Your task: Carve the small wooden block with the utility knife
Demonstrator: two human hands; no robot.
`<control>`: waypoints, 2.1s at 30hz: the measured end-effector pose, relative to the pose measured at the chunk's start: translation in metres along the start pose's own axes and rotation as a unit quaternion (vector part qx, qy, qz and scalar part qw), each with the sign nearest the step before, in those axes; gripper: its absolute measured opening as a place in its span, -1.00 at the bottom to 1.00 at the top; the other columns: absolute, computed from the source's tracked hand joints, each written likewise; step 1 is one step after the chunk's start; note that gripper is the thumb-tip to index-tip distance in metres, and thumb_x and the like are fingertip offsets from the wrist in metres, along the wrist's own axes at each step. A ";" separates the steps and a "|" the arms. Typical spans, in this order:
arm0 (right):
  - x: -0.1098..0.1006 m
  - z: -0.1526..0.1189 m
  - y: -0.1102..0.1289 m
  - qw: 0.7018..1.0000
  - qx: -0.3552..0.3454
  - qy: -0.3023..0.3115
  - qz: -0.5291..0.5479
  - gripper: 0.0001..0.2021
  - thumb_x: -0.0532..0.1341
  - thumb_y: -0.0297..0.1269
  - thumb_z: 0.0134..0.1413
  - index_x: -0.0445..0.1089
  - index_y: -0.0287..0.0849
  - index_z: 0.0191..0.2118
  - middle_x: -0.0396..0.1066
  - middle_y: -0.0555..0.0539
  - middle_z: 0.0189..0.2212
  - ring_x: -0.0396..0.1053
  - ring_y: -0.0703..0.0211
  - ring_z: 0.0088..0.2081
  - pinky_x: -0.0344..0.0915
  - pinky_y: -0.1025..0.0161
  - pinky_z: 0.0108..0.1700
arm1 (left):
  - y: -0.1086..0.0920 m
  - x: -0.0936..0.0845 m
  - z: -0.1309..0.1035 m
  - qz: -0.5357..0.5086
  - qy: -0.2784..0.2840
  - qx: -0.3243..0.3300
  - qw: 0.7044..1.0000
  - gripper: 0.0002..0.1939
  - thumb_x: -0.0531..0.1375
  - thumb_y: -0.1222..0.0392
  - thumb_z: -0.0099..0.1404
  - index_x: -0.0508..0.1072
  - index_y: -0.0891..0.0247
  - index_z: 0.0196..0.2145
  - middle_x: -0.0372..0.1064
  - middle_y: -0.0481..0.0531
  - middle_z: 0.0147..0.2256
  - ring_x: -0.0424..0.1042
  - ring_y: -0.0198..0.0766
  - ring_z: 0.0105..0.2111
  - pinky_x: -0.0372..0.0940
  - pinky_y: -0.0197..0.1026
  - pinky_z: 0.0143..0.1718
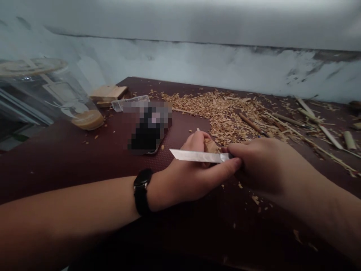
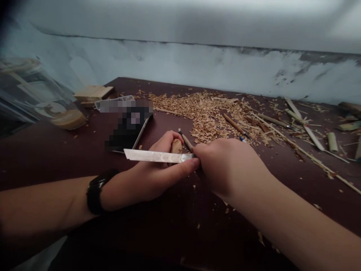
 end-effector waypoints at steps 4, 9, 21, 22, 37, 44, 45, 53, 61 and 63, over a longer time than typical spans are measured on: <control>-0.006 -0.004 -0.005 0.995 0.061 -0.073 -0.032 -0.92 0.12 -0.33 0.05 0.31 -0.05 -0.43 0.39 -0.06 -0.55 0.30 0.06 -0.51 -0.01 0.16 -0.44 | -0.002 0.005 0.003 -0.115 0.013 0.021 0.993 -0.56 0.31 -0.13 0.36 0.15 0.14 -0.34 0.22 -0.10 -0.42 0.23 -0.29 -0.41 0.17 -0.15 -0.36; -0.004 -0.001 -0.005 0.992 0.063 -0.102 0.034 -0.84 0.05 -0.28 0.14 0.17 -0.05 -0.47 0.32 -0.07 -0.58 0.23 0.11 -0.54 -0.06 0.17 -0.44 | 0.000 0.006 0.008 -0.123 0.042 0.019 0.991 -0.57 0.28 -0.12 0.40 0.21 0.16 -0.43 0.21 -0.11 -0.51 0.24 -0.29 -0.45 0.19 -0.15 -0.35; 0.003 -0.017 0.017 0.980 -0.100 -0.015 0.172 -0.94 0.11 -0.24 0.14 0.23 -0.06 -0.28 0.45 -0.05 -0.37 0.31 0.12 -0.43 0.09 0.18 -0.37 | 0.006 0.008 0.006 -0.094 0.097 -0.038 0.990 -0.22 0.47 -0.09 0.17 0.14 0.20 0.14 0.36 0.05 -0.17 0.40 -0.12 -0.18 0.30 -0.11 -0.21; 0.005 -0.016 0.017 0.982 -0.094 -0.011 0.166 -0.94 0.10 -0.23 0.15 0.23 -0.06 -0.28 0.46 -0.06 -0.36 0.33 0.12 -0.43 0.09 0.18 -0.37 | 0.006 0.007 0.006 -0.080 0.089 -0.032 0.992 -0.24 0.46 -0.11 0.19 0.17 0.22 0.13 0.36 0.08 -0.14 0.39 -0.11 -0.16 0.29 -0.11 -0.19; -0.013 -0.004 0.013 0.987 -0.053 -0.116 -0.094 -0.95 0.20 -0.31 0.06 0.38 -0.07 -0.40 0.49 -0.06 -0.54 0.40 0.08 -0.53 -0.19 0.18 -0.49 | 0.000 -0.003 0.010 -0.026 0.081 -0.021 0.996 -0.45 0.40 -0.14 0.25 0.44 0.22 0.06 0.48 0.20 0.04 0.45 0.10 0.05 0.41 0.01 -0.02; -0.013 0.003 0.003 0.989 -0.024 -0.104 -0.102 -0.91 0.27 -0.29 0.06 0.36 -0.08 -0.43 0.48 -0.06 -0.57 0.40 0.07 -0.54 -0.18 0.20 -0.51 | 0.017 0.006 0.006 -0.134 0.050 -0.079 0.986 -0.41 0.38 -0.16 0.29 0.33 0.19 0.10 0.45 0.08 -0.07 0.44 -0.11 -0.09 0.36 -0.12 -0.11; -0.012 0.003 0.002 0.990 -0.017 -0.102 -0.096 -0.90 0.27 -0.27 0.07 0.36 -0.08 -0.43 0.48 -0.07 -0.56 0.41 0.07 -0.54 -0.17 0.21 -0.51 | 0.016 0.008 0.006 -0.150 0.048 -0.075 0.985 -0.46 0.38 -0.13 0.31 0.32 0.20 0.07 0.43 0.05 -0.11 0.42 -0.17 -0.13 0.34 -0.15 -0.13; -0.010 -0.009 -0.005 0.989 0.087 -0.116 -0.042 -0.84 0.17 -0.43 0.11 0.42 -0.08 -0.45 0.48 -0.13 -0.58 0.46 -0.01 -0.55 -0.04 0.21 -0.52 | 0.013 0.008 0.013 -0.183 -0.014 -0.050 0.982 -0.50 0.48 -0.02 0.20 0.27 0.18 -0.16 0.29 -0.13 -0.35 0.30 -0.30 -0.35 0.25 -0.22 -0.28; 0.007 -0.006 -0.001 0.997 0.031 -0.045 0.052 -0.86 0.20 -0.18 0.13 0.37 -0.05 -0.43 0.53 -0.11 -0.46 0.42 0.04 -0.48 0.03 0.17 -0.45 | 0.007 0.008 0.011 -0.116 0.042 -0.022 0.992 -0.45 0.42 -0.03 0.25 0.30 0.22 0.03 0.44 0.05 -0.18 0.43 -0.16 -0.21 0.33 -0.12 -0.18; 0.006 -0.003 0.002 0.999 -0.010 -0.022 0.025 -0.90 0.22 -0.19 0.07 0.40 -0.03 -0.42 0.53 -0.07 -0.48 0.38 0.06 -0.49 -0.01 0.17 -0.44 | 0.003 0.008 0.008 -0.019 0.081 -0.017 0.996 -0.40 0.40 -0.07 0.27 0.34 0.25 0.13 0.44 0.18 -0.01 0.44 0.00 -0.02 0.33 0.00 0.00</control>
Point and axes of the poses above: each hand's wrist, its own z-axis towards the middle knuckle, its own x-axis out of the palm, y = z × x, the point moved 10 cm from there along z, towards the middle knuckle
